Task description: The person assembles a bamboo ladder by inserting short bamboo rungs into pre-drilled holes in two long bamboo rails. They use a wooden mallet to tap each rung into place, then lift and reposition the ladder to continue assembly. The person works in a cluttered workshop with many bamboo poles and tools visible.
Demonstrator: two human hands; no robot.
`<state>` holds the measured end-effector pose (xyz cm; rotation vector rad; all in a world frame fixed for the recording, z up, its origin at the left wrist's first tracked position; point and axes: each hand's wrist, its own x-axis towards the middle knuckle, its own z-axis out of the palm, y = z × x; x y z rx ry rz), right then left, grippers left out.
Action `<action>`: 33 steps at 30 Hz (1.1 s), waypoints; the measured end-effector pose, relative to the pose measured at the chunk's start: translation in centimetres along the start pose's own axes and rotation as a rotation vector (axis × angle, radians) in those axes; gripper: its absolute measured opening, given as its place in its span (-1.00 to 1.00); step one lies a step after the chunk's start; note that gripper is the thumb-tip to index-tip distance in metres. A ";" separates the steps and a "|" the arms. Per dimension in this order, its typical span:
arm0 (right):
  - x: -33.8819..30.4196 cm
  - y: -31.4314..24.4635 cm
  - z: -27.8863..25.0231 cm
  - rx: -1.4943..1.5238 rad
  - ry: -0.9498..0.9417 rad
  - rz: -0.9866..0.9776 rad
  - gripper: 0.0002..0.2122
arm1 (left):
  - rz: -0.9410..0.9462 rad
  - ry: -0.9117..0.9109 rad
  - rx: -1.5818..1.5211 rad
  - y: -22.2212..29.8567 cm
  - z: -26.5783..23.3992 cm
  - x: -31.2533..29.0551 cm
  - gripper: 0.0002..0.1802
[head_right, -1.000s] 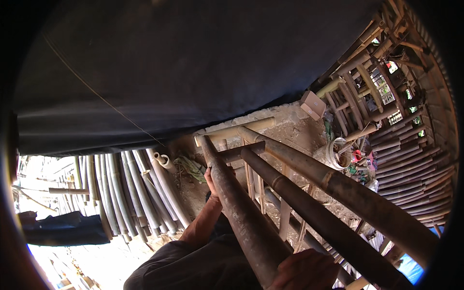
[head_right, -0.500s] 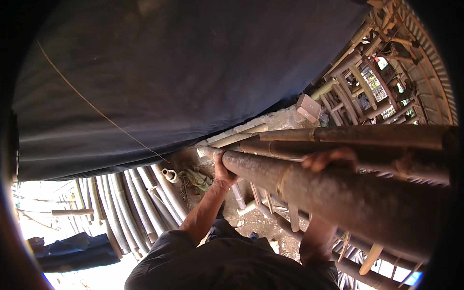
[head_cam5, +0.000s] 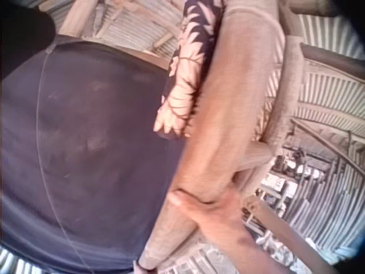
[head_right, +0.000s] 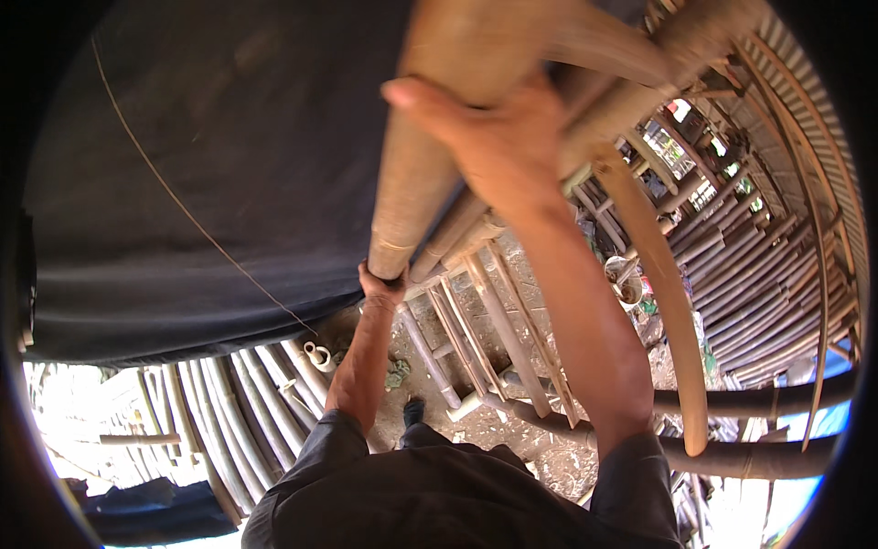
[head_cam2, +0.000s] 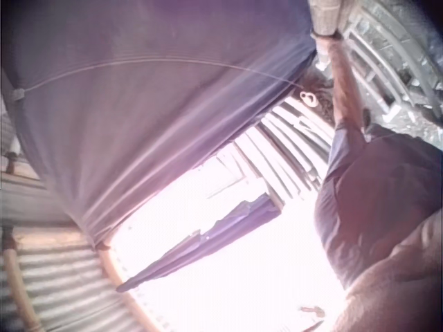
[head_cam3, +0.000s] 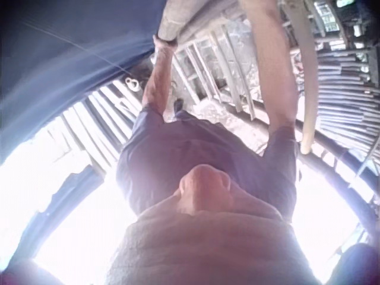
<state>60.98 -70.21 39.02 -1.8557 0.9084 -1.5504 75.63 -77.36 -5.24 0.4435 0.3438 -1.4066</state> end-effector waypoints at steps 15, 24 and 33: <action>7.3 9.6 11.7 -0.157 -0.164 0.040 -0.05 | -0.169 0.025 0.401 7.8 -0.1 4.9 -0.19; 3.8 9.5 11.4 -0.330 -0.096 -0.006 -0.26 | -0.124 -0.080 0.609 8.3 -2.1 6.6 -0.03; -43.2 25.7 -10.0 -0.487 -0.591 0.774 -0.42 | 0.149 0.197 0.723 5.6 -5.9 4.1 -0.37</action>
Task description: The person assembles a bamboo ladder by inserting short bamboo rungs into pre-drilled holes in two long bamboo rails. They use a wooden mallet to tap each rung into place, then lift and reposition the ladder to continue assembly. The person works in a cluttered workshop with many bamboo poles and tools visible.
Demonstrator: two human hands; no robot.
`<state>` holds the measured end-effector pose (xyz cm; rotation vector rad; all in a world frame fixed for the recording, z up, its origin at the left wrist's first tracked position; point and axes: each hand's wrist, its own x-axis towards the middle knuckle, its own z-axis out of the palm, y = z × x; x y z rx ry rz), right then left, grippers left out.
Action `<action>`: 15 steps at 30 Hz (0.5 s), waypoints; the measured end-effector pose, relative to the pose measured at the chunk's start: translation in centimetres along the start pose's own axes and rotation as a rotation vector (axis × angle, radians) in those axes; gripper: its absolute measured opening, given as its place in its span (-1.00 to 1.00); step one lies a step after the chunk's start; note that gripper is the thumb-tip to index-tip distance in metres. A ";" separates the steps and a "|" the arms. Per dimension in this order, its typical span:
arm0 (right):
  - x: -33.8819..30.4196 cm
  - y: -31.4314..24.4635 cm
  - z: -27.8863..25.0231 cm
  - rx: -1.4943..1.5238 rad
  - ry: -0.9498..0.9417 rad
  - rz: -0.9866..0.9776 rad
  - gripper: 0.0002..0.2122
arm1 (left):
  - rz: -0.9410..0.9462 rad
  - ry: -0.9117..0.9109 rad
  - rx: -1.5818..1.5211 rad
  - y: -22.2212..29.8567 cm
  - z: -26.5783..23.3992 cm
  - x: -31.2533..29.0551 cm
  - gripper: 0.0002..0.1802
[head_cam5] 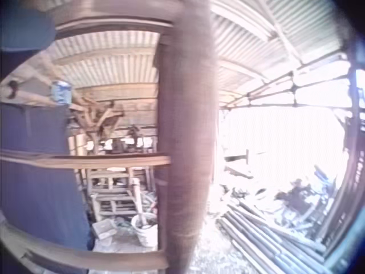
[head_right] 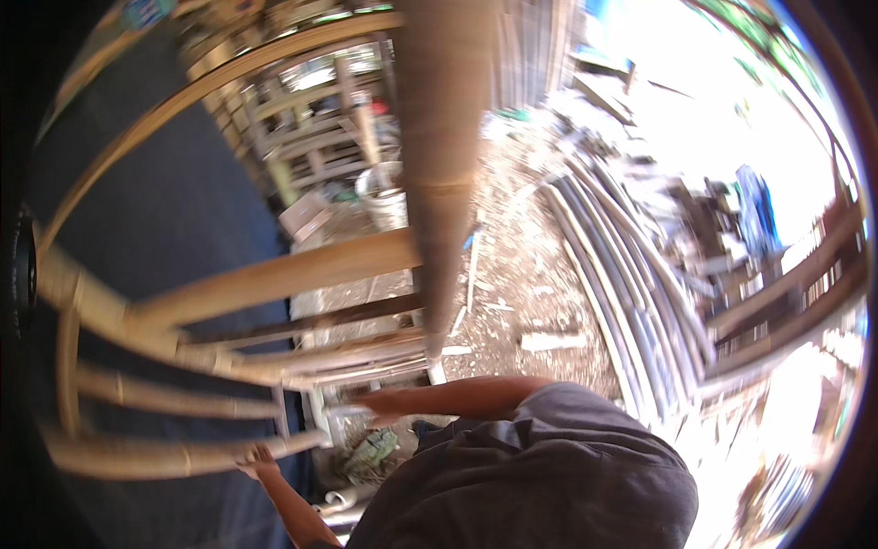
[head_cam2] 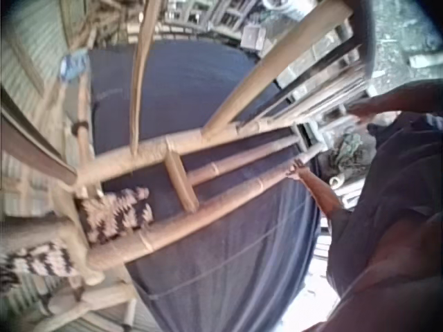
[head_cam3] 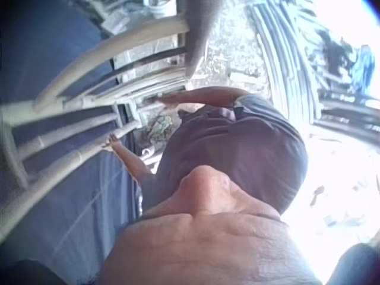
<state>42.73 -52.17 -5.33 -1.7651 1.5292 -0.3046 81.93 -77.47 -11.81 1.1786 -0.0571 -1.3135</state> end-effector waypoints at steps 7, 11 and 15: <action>-34.1 26.4 4.8 0.291 0.235 1.259 -0.62 | 0.653 -1.023 1.283 -18.2 7.5 -27.1 -0.11; -44.2 34.7 7.6 0.492 0.445 1.340 -0.54 | 1.033 -1.405 1.047 -22.5 14.8 -43.4 0.04; -51.3 44.3 15.8 0.673 0.378 1.392 -0.50 | 0.885 -0.881 1.019 -29.4 18.4 -47.7 -0.13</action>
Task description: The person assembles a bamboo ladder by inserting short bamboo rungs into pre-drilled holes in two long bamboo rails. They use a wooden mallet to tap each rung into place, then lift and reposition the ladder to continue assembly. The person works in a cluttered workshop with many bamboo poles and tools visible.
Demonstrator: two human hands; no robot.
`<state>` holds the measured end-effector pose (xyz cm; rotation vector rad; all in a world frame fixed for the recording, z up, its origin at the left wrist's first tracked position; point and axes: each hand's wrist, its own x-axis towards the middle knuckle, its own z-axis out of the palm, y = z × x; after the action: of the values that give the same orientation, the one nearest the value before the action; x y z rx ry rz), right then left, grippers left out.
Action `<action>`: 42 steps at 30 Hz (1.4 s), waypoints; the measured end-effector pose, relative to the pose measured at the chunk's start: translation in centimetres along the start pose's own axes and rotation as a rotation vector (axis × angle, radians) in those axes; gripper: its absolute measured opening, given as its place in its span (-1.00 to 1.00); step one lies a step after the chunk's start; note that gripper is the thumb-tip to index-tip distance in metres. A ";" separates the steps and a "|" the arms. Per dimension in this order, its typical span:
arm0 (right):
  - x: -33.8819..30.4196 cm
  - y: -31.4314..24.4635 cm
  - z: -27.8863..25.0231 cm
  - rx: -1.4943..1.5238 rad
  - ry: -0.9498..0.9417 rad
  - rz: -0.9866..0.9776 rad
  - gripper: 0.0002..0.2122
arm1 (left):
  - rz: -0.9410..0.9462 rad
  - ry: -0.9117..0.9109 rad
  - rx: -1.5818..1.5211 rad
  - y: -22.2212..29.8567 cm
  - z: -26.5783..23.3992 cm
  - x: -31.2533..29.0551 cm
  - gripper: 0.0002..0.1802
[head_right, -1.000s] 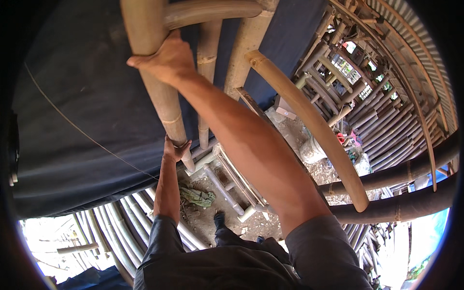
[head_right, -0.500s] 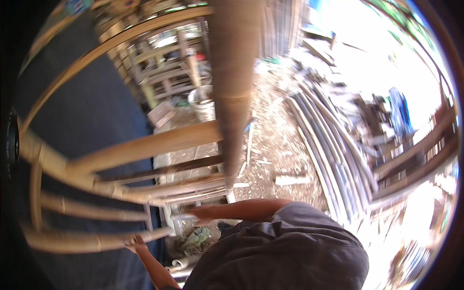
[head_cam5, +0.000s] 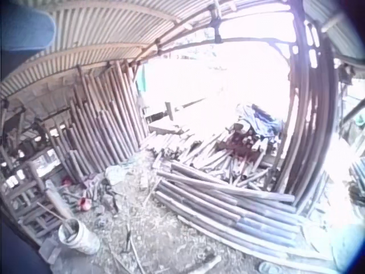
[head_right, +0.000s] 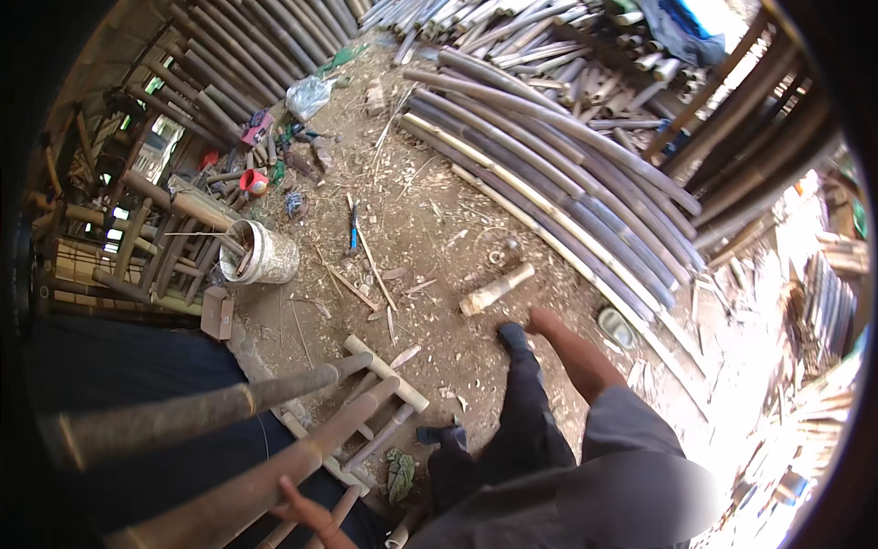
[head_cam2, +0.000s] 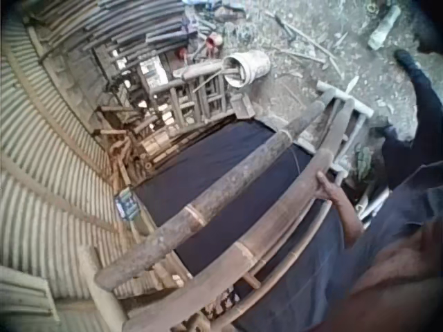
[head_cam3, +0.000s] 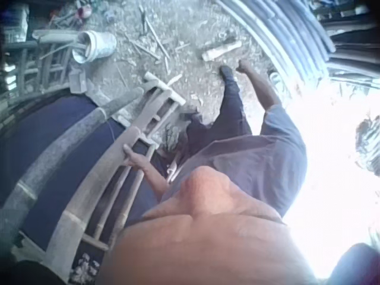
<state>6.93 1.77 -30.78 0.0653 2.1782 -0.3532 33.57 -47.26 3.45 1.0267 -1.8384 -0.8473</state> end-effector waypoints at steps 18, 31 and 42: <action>45.9 6.8 13.8 -0.562 0.306 -0.126 -0.47 | -0.024 0.198 0.257 0.4 4.5 1.0 -0.17; 19.2 5.5 6.9 -0.040 -0.450 0.350 -0.29 | -0.454 0.311 0.673 -4.8 6.1 -2.1 -0.16; 11.7 5.4 -23.0 0.012 -0.343 0.241 -0.57 | -0.566 -1.153 0.712 -11.8 29.7 -2.1 -0.56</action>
<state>-17.14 12.28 -28.66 0.2527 1.8051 -0.2210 11.28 -46.09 -19.50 1.7716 -3.0144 -1.3184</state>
